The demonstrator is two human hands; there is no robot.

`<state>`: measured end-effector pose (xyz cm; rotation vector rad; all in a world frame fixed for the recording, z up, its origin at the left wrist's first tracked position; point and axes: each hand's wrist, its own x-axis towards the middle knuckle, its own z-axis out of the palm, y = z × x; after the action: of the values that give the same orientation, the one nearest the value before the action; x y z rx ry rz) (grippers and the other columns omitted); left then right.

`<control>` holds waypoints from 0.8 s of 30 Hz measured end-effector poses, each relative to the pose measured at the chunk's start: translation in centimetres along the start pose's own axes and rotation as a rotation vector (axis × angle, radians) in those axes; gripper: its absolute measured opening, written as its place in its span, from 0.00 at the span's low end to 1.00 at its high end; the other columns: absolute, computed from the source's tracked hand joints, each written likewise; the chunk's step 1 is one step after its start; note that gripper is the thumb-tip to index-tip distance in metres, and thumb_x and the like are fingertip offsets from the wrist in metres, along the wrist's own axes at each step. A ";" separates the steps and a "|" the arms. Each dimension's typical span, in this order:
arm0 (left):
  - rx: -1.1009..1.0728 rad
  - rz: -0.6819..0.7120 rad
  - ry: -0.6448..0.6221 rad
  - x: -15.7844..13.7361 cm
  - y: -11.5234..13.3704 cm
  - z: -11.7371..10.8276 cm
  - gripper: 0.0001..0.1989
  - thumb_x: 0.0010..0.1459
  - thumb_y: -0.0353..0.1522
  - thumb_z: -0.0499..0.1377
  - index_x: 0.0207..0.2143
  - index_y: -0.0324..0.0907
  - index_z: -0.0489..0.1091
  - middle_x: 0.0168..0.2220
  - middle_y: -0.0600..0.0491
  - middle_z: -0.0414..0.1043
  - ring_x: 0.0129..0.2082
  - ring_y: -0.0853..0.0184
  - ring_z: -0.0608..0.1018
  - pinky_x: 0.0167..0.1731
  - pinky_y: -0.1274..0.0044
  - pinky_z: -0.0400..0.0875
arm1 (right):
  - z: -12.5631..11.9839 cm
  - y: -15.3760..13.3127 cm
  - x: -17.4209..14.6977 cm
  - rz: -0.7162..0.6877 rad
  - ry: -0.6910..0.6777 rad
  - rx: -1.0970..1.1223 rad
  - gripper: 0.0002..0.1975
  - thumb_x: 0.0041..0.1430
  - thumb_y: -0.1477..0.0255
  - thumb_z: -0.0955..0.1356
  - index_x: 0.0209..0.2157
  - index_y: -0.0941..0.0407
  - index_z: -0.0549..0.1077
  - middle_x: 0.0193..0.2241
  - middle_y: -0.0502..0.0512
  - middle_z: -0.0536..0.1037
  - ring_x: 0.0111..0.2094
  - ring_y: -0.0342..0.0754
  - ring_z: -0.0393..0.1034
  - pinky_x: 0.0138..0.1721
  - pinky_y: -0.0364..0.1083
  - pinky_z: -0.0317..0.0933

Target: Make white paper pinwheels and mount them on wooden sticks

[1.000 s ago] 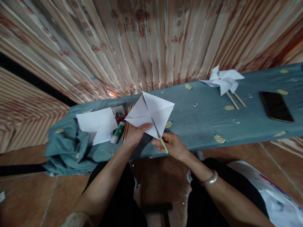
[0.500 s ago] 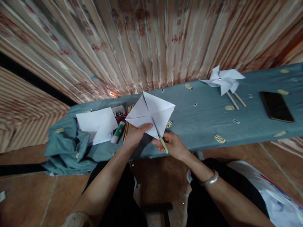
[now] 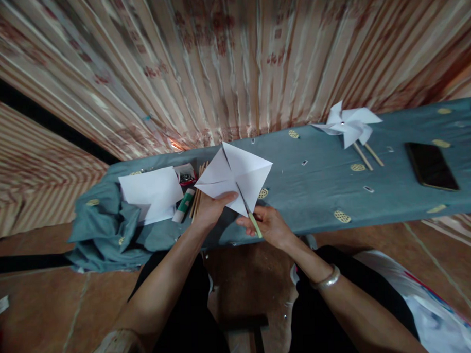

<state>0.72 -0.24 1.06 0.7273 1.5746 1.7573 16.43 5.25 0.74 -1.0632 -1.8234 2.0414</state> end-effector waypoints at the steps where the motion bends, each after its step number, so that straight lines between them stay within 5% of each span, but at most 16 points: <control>1: -0.004 -0.001 -0.002 0.0 0.0 0.0 0.23 0.37 0.33 0.69 0.39 0.39 0.71 0.38 0.47 0.78 0.38 0.59 0.78 0.43 0.66 0.73 | 0.0 0.0 0.0 0.004 0.003 0.000 0.25 0.33 0.50 0.77 0.21 0.57 0.72 0.16 0.49 0.73 0.18 0.41 0.65 0.21 0.42 0.61; 24: 0.030 -0.009 0.027 -0.2 0.5 -0.1 0.20 0.37 0.31 0.68 0.37 0.39 0.72 0.38 0.47 0.78 0.38 0.59 0.78 0.42 0.67 0.74 | 0.2 0.2 0.1 -0.024 -0.015 0.006 0.24 0.35 0.51 0.77 0.22 0.57 0.72 0.16 0.48 0.72 0.17 0.40 0.64 0.21 0.42 0.60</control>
<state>0.71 -0.46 1.54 0.7120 1.6226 1.7471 16.30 5.10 0.56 -1.0220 -1.8270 2.0453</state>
